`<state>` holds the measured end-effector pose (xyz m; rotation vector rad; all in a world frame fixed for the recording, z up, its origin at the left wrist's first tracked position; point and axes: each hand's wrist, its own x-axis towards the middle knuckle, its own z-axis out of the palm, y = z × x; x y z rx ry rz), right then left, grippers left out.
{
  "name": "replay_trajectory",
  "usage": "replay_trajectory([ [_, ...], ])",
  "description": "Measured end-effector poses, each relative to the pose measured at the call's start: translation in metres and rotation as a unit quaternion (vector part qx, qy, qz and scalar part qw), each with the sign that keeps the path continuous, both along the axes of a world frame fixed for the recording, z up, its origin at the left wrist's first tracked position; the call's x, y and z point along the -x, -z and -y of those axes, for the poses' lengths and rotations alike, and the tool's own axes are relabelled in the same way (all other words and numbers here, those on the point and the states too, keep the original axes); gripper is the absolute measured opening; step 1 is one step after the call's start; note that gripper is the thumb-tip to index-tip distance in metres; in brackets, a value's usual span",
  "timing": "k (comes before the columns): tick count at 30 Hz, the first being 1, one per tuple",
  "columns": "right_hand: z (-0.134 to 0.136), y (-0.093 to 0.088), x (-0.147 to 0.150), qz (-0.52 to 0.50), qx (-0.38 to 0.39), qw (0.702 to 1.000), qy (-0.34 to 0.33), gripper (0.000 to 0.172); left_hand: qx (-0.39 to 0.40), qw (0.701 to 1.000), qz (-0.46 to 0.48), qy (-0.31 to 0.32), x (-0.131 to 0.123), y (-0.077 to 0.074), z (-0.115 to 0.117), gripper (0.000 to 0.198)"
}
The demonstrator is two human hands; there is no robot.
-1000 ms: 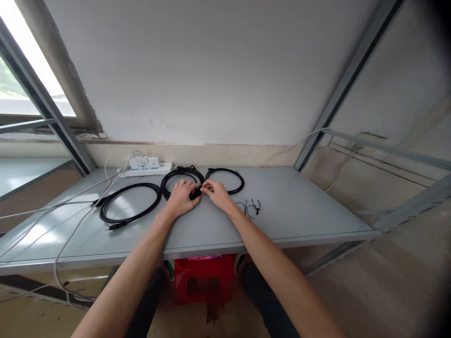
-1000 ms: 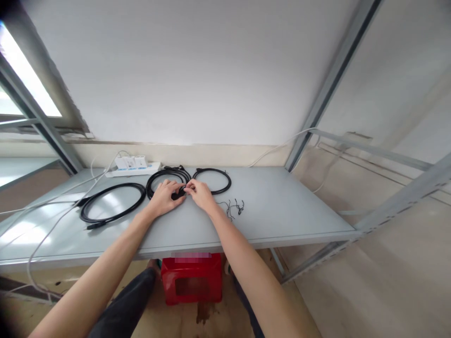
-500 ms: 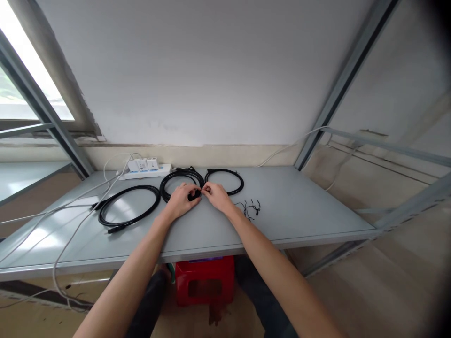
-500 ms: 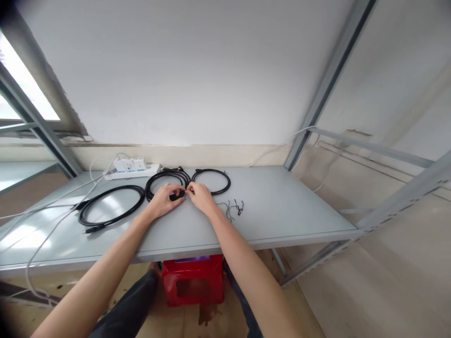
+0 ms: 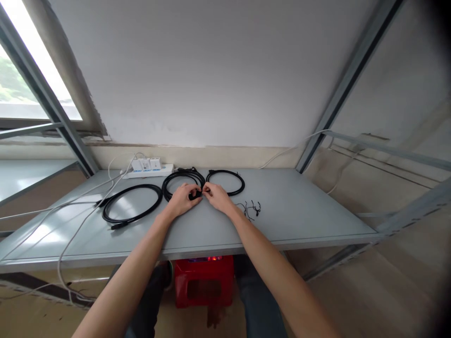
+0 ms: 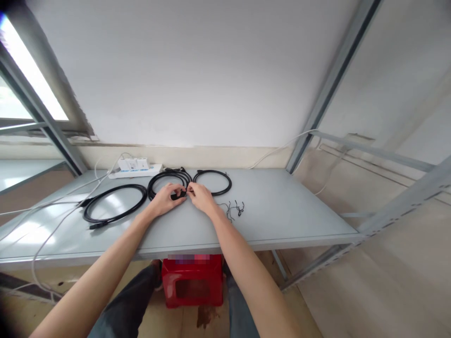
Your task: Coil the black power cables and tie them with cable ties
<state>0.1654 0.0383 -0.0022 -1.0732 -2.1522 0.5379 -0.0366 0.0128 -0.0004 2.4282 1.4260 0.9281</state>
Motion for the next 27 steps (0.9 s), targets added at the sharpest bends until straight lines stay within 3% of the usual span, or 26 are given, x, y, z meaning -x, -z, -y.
replay_trajectory([
  [27,0.0025,-0.003,0.0005,-0.011,0.007,1.0,-0.002,0.009,0.008,1.0,0.001,-0.002,-0.0001,-0.0018,0.0017,0.028],
])
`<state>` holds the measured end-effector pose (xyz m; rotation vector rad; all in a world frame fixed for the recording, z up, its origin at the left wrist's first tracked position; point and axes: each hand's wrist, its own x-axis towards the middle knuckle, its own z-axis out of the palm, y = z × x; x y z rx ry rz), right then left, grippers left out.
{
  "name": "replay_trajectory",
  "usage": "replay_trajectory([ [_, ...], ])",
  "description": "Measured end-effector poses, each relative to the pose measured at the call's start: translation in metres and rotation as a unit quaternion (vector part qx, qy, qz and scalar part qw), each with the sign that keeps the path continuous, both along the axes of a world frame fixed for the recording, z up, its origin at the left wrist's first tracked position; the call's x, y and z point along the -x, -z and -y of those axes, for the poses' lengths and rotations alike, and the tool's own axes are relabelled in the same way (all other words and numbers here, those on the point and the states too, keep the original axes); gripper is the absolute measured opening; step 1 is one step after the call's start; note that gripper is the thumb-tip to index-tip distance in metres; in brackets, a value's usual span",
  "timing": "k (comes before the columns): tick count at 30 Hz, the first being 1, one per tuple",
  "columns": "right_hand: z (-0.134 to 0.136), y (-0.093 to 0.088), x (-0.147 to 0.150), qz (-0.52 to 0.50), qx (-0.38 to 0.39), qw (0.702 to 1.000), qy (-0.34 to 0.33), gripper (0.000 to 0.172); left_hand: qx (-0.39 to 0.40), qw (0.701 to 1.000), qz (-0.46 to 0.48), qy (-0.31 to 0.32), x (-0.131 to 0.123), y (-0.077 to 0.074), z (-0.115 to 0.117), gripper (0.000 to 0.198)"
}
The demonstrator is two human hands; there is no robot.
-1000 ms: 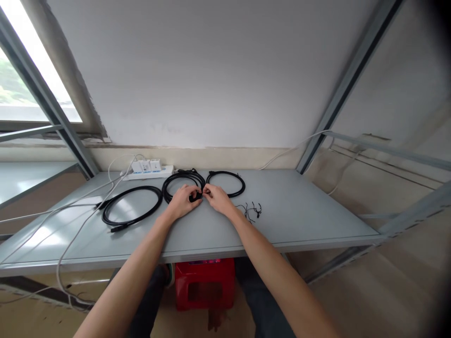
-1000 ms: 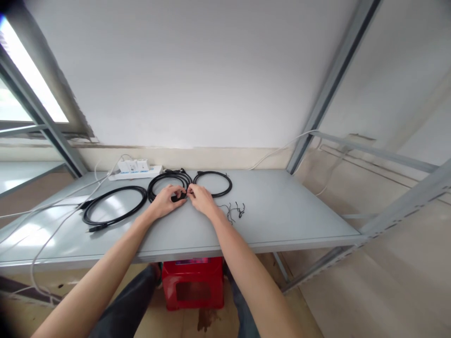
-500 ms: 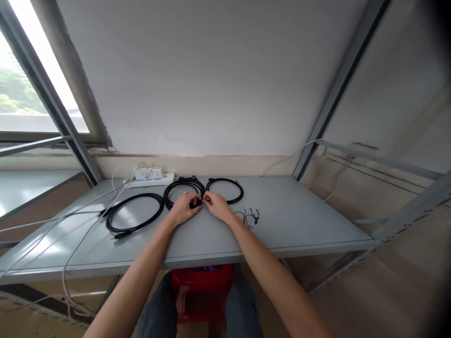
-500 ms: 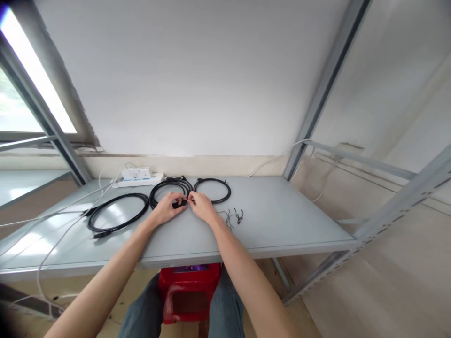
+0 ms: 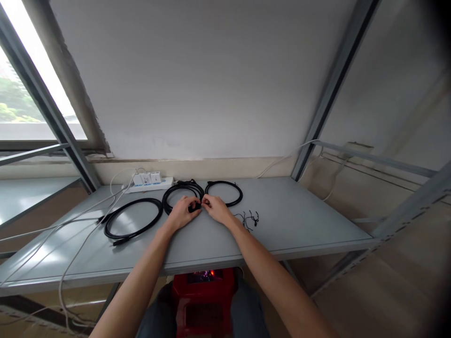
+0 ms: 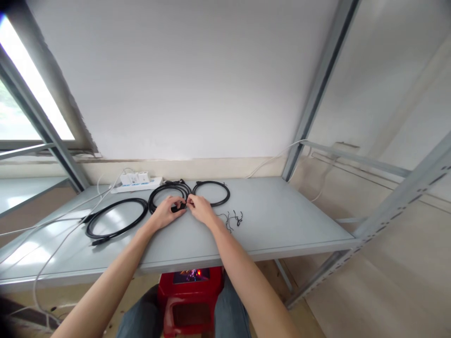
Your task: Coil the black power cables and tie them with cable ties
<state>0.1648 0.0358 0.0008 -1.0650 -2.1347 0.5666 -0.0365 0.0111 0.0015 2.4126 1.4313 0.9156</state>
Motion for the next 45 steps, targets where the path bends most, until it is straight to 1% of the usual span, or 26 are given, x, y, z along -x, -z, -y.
replay_trajectory([
  [13,-0.0004,0.001,0.0,-0.002,0.002,1.0,0.003,0.007,-0.002,1.0,0.006,0.003,-0.0005,-0.0001,0.0005,0.027],
  [18,0.0037,-0.0007,-0.0003,0.01,-0.028,1.0,-0.002,0.012,-0.001,1.0,0.003,0.006,-0.0007,-0.0009,0.001,0.027],
  [23,0.0028,0.0012,-0.0001,0.031,-0.051,0.998,0.004,0.016,-0.004,1.0,0.007,0.009,-0.001,-0.0015,0.0008,0.025],
  [31,0.0035,0.0012,0.0003,0.032,-0.069,0.997,0.005,0.015,-0.006,1.0,0.013,0.01,-0.0021,-0.0014,0.0018,0.022],
  [34,0.003,0.0014,0.0003,0.018,-0.063,0.998,0.002,0.014,-0.007,1.0,0.011,0.006,-0.0016,0.0,0.0005,0.021],
  [38,0.0005,0.0014,0.0019,-0.012,-0.026,1.0,0.009,0.013,-0.009,1.0,0.013,0.002,-0.0002,0.0025,-0.002,0.021],
  [41,-0.0007,0.0012,0.0033,-0.021,-0.003,1.0,0.021,0.017,-0.01,1.0,0.009,0.003,-0.0004,0.0032,-0.0022,0.021],
  [45,-0.0019,0.0031,0.0028,-0.034,-0.008,0.999,0.005,0.016,-0.024,1.0,-0.017,-0.005,-0.0029,0.0015,0.0004,0.016],
])
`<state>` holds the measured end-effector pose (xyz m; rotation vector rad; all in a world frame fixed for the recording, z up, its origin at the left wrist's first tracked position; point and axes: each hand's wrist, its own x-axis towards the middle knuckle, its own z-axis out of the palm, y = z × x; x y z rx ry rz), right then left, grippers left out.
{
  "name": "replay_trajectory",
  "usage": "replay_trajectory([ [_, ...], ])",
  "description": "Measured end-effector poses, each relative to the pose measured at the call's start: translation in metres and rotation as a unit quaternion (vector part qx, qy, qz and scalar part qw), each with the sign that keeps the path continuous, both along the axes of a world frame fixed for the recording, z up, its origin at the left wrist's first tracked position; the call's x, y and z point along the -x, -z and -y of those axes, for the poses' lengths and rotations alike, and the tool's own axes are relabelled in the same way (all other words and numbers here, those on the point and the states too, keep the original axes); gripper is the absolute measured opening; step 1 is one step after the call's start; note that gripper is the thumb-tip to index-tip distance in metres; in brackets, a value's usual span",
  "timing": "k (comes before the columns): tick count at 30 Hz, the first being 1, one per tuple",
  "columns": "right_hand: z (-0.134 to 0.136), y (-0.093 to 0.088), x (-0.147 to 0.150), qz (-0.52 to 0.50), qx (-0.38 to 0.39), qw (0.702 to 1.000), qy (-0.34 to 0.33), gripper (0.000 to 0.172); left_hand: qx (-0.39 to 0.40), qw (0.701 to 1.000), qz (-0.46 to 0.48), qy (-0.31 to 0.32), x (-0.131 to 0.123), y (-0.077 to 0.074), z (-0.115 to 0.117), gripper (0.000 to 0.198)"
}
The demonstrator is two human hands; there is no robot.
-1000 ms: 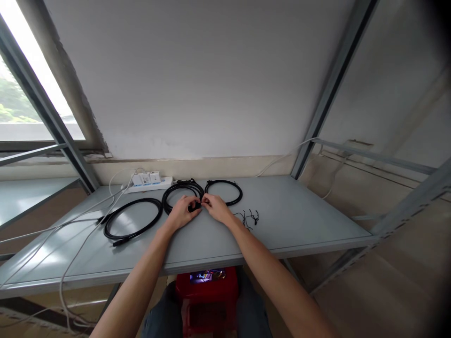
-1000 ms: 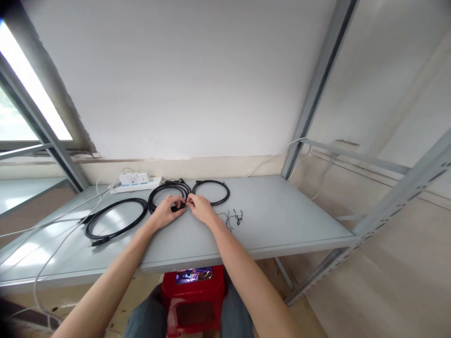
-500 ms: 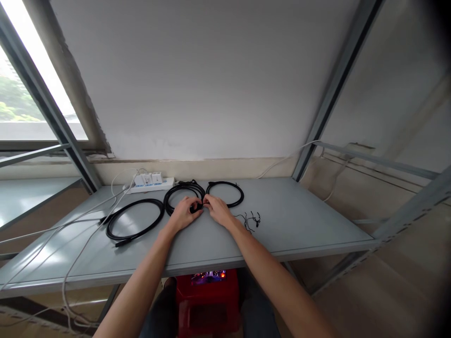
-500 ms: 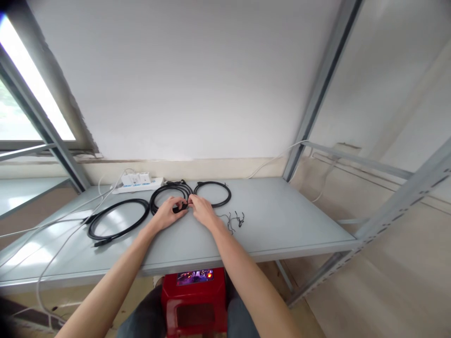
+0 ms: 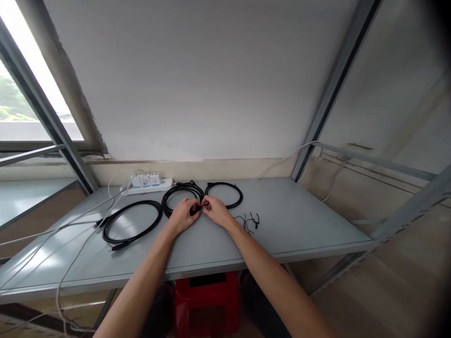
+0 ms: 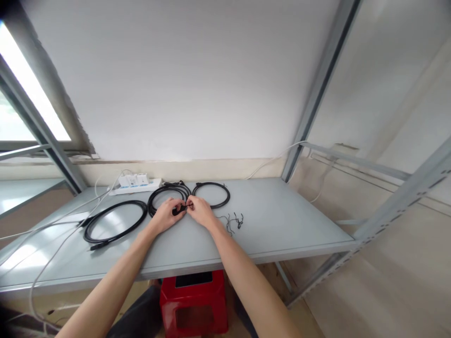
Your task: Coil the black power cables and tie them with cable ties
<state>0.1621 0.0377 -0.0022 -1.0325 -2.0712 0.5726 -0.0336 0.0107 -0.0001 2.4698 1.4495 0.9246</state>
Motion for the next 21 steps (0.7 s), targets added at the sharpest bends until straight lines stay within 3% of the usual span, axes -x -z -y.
replay_trajectory([
  [21,0.0052,-0.0016,0.0003,0.026,-0.017,0.999,0.014,0.014,-0.004,1.0,0.005,0.0,-0.0018,-0.0028,0.0027,0.015],
])
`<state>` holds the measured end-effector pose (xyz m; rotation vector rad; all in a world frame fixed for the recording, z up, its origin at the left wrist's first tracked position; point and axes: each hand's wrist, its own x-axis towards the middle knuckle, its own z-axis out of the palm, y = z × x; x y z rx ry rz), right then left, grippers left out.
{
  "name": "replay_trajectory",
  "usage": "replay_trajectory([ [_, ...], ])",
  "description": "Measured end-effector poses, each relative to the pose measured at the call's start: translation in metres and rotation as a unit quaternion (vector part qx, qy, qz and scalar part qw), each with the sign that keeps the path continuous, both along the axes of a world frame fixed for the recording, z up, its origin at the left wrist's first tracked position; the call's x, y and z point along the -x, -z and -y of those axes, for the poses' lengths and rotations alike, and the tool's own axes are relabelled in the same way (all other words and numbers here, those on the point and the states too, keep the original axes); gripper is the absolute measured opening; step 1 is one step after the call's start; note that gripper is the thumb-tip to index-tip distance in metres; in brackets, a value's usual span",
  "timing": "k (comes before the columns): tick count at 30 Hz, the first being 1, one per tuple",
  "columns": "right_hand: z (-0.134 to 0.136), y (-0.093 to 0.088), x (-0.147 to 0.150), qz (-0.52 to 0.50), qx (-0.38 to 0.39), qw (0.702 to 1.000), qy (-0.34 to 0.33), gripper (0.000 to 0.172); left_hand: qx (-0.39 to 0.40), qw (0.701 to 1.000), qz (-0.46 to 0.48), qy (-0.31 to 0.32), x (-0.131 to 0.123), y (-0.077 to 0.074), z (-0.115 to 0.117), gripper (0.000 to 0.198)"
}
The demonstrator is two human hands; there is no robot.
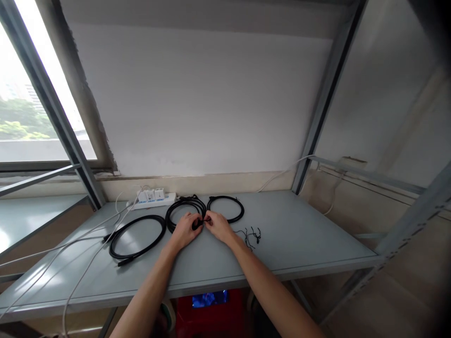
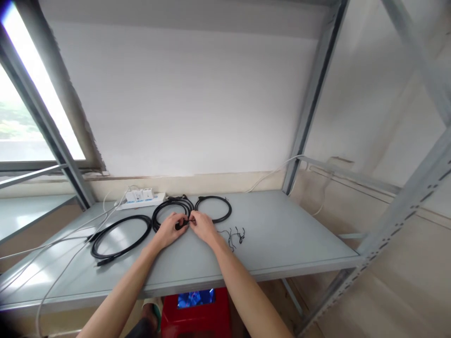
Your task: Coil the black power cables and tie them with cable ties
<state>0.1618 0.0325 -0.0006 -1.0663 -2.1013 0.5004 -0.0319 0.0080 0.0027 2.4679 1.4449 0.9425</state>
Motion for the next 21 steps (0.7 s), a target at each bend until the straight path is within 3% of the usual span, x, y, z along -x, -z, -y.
replay_trajectory([
  [21,-0.0036,0.0046,-0.0006,-0.026,0.016,1.0,0.003,0.004,0.01,1.0,0.001,-0.016,-0.0022,-0.004,0.0054,0.011],
])
